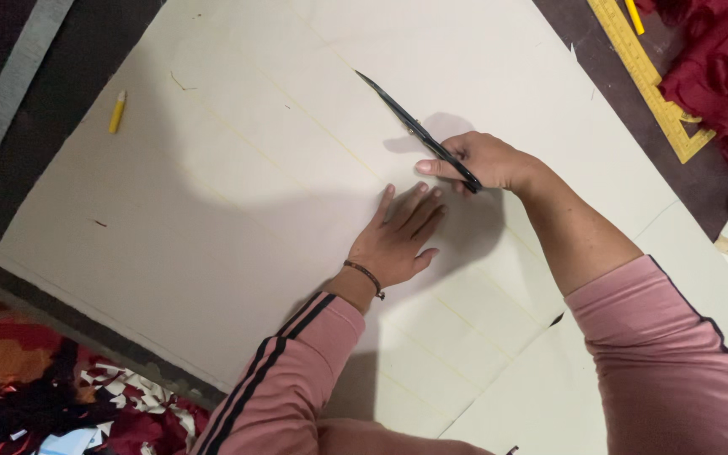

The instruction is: The person uses a metal ruler and a pencil to draw straight lines on a large sheet of white cardboard. They then use a pair of scissors to cut the cardboard along the marked lines, separating a rectangular section from the main sheet.

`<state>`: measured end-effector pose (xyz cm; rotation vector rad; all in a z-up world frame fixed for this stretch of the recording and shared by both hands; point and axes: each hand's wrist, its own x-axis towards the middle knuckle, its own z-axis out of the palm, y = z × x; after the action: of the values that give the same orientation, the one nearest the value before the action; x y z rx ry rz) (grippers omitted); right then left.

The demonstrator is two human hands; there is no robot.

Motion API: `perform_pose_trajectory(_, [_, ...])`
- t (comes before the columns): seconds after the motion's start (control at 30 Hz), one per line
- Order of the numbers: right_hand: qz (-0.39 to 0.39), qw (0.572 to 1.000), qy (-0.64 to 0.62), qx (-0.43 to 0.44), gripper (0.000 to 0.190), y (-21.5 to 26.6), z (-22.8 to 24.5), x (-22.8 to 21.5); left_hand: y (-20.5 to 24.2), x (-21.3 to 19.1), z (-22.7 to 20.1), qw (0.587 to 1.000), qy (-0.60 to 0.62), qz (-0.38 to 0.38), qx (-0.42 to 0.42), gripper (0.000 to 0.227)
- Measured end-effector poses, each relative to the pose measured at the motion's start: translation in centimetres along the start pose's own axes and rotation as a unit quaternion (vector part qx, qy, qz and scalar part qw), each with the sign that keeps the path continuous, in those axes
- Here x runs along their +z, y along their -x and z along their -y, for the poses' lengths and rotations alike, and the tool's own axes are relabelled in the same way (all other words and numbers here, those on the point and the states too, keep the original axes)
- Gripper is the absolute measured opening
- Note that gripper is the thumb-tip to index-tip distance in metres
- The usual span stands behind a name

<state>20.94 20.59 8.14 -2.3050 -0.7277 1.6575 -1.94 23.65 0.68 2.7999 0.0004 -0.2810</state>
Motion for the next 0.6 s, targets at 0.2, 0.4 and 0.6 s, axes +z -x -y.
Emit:
perform_pose_trajectory(0.2, [-0.009,1.000,0.012,0.002,0.055,-0.6,0.4,0.2,0.0,1.0,-0.1,1.000,0.003,-0.022,0.002,0.070])
perform_pose_trajectory(0.4, [-0.009,1.000,0.000,-0.010,0.059,-0.9,2.7,-0.1,-0.2,1.3,-0.2,1.000,0.005,-0.028,-0.003,0.070])
perform_pose_trajectory(0.6, [-0.017,1.000,0.002,-0.012,0.057,-1.8,2.9,0.4,-0.1,1.7,-0.2,0.998,0.004,-0.060,-0.007,0.071])
